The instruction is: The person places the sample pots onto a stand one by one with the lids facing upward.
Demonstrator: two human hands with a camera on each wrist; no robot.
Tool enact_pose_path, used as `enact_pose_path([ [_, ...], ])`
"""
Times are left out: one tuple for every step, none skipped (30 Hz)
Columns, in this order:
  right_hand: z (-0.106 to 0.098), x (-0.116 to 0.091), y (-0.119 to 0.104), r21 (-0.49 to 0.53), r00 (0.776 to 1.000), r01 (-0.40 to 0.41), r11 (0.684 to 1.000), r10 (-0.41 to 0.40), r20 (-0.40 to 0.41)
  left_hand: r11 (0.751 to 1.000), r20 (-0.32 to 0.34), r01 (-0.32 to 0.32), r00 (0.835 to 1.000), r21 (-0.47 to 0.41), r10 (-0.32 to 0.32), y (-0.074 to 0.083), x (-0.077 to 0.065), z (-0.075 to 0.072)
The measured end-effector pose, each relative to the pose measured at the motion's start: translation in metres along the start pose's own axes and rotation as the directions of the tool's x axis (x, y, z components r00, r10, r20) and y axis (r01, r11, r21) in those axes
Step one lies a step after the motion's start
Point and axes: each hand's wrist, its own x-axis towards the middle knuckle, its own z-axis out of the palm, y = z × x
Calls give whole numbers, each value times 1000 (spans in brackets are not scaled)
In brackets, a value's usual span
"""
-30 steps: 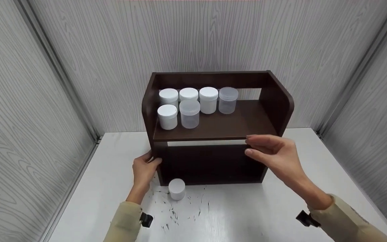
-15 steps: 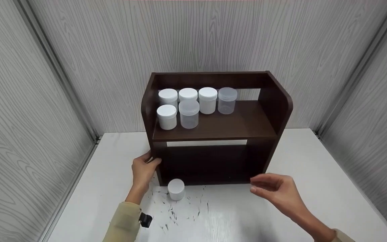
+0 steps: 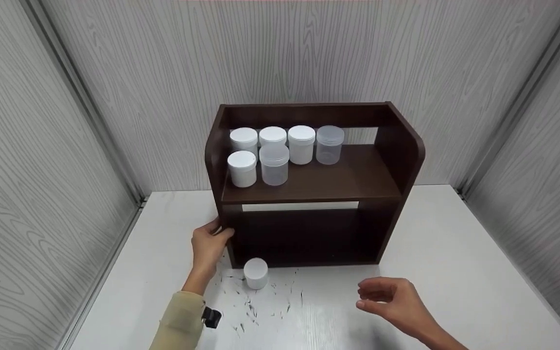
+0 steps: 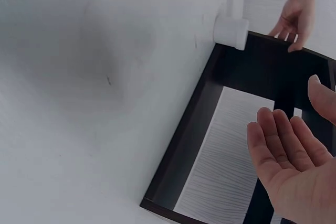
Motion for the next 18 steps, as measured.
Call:
enact_pose_path([
  [2,0,2,0,1000,-3,1000,3,5,1000,-1,1,1000,-2,-1,0,0,0],
  [3,-1,3,4,1000,-7,1000,7,10,1000,1,-1,1000,1,1,0,0,0],
  [5,-1,5,9,1000,-12,1000,12,16,1000,3,-5,1000,7,5,0,0,0],
  [6,-2,6,13,1000,-16,1000,15,22,1000,4,-10,1000,13,10,0,0,0],
  [8,-2,7,13,999,-18,1000,17,27,1000,6,-13,1000,17,13,-1,0,0],
  [9,-2,7,18,999,-21,1000,20,32,1000,8,-18,1000,21,18,-1,0,0],
  [11,-2,8,23,999,-21,1000,20,38,999,10,-23,1000,26,22,-1,0,0],
  [13,-2,8,28,999,-17,999,16,43,999,11,-27,1000,32,27,-2,0,0],
  [15,-1,9,29,999,-12,1000,10,47,999,10,-28,1000,32,27,-2,0,0],
  [17,0,9,26,999,-4,1000,3,51,999,9,-27,1000,31,27,-2,0,0],
  [19,0,10,24,999,1,1000,-2,55,999,8,-26,1000,31,26,-3,0,0],
  [21,1,11,25,998,3,1000,-5,61,999,5,-24,1000,32,24,-3,0,0],
  [23,3,11,21,998,7,1000,-9,66,999,2,-21,1000,32,21,-2,0,-1],
  [25,4,12,15,998,9,1000,-10,69,999,-1,-19,1000,33,19,-2,0,-1],
  [27,5,12,10,997,9,1000,-9,72,999,-3,-17,1000,32,17,-2,0,-1],
  [29,7,13,1,997,7,1000,-8,75,999,-6,-17,1000,33,17,-1,0,-1],
  [30,9,13,-5,997,6,1000,-5,79,999,-7,-20,1000,33,20,-1,0,-1],
  [32,11,14,-10,997,10,1000,-10,83,999,-10,-22,1000,32,22,0,0,-1],
])
